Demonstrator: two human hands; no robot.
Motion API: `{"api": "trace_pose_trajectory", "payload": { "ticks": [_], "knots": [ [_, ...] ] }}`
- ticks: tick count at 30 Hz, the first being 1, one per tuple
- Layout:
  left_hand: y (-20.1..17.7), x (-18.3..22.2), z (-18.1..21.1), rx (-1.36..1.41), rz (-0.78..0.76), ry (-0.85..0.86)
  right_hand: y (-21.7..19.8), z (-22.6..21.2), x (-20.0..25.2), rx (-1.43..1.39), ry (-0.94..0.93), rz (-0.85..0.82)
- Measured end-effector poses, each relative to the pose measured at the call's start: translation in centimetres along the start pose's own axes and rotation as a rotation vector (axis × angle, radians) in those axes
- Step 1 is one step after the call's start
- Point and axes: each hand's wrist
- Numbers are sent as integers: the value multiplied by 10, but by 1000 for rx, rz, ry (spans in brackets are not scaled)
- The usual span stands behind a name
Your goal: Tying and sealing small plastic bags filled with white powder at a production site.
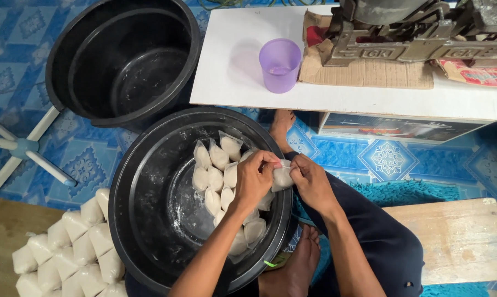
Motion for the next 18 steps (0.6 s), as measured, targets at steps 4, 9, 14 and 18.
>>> {"api": "trace_pose_trajectory", "payload": {
  "ticks": [4,9,14,18],
  "knots": [
    [7,6,-3,-56,130,60,0,-7,3,-7,4,4],
    [10,8,0,63,176,2,-5,-12,4,-17,53,-11],
    [-8,13,-3,194,-13,-14,-5,-35,4,-2,104,-3],
    [-12,4,-13,226,-148,-25,-8,-60,10,18,120,12]
  ]
}}
Point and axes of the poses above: each hand's wrist, its own x-axis away from the middle knuckle, its own y-axis out of the palm, z = x × y, and after that the axes turned 2 degrees about -y, right-handed
